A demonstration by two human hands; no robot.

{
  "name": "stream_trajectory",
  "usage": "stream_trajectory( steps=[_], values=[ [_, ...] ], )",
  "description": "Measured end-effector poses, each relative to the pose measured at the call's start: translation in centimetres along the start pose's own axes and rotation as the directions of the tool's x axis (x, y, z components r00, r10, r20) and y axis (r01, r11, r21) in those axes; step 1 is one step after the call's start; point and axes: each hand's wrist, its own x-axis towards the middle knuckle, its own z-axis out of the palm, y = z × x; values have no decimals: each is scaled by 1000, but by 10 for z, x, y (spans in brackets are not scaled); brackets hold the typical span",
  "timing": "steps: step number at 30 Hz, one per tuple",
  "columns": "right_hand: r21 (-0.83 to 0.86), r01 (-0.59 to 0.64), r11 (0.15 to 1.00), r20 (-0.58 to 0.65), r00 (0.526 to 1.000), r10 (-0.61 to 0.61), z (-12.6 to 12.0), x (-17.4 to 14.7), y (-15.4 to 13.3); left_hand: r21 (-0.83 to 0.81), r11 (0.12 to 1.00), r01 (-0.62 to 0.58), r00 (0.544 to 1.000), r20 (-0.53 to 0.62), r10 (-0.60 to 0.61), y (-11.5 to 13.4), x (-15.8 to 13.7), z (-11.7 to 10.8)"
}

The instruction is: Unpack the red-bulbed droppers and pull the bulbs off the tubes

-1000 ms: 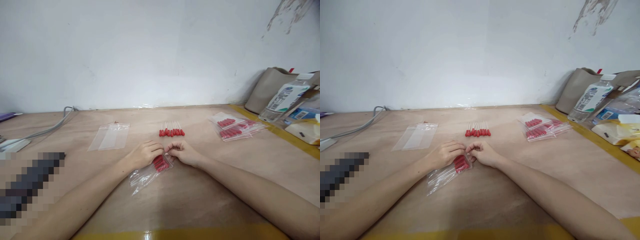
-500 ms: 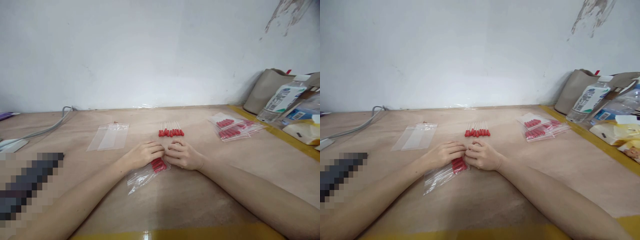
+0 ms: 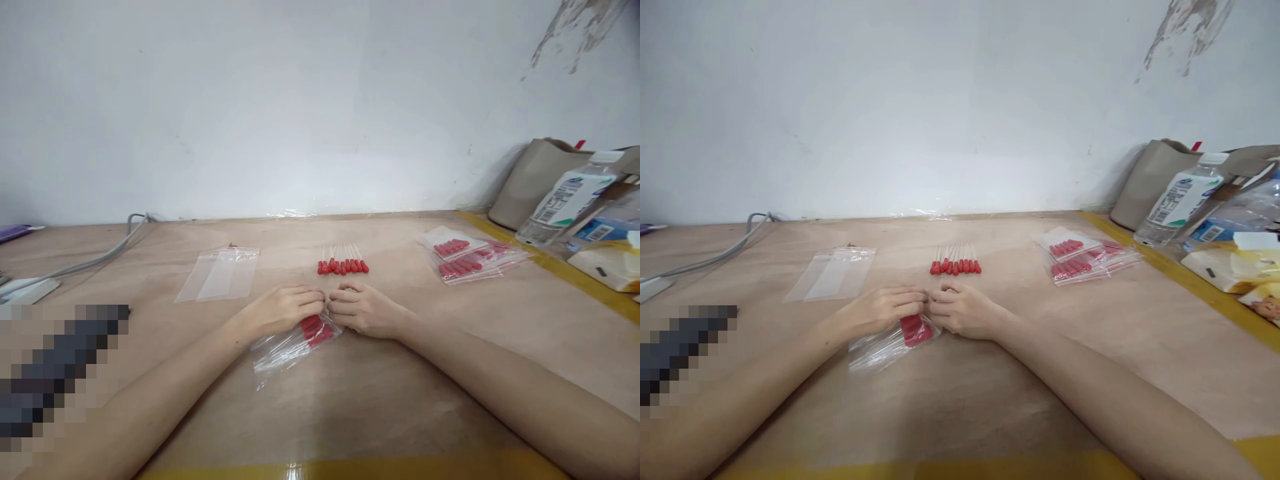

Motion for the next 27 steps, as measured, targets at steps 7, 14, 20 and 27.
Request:
stream_trajectory(
  steps=[7,14,20,27],
  values=[
    [-45,-105,993,-95,990,100,4,-9,14,-140,976,164,986,33,-161,0,1,-24],
    [158,-307,939,-334,878,343,9,-10,5,-199,799,567,821,64,-567,2,-2,-13],
    [294,-374,880,-275,849,452,3,-6,-9,-573,257,778,544,410,-732,-4,0,-15],
    [257,-464,848,-19,875,484,-9,-14,-19,-715,-201,670,603,682,-415,-16,-15,-20]
  ],
)
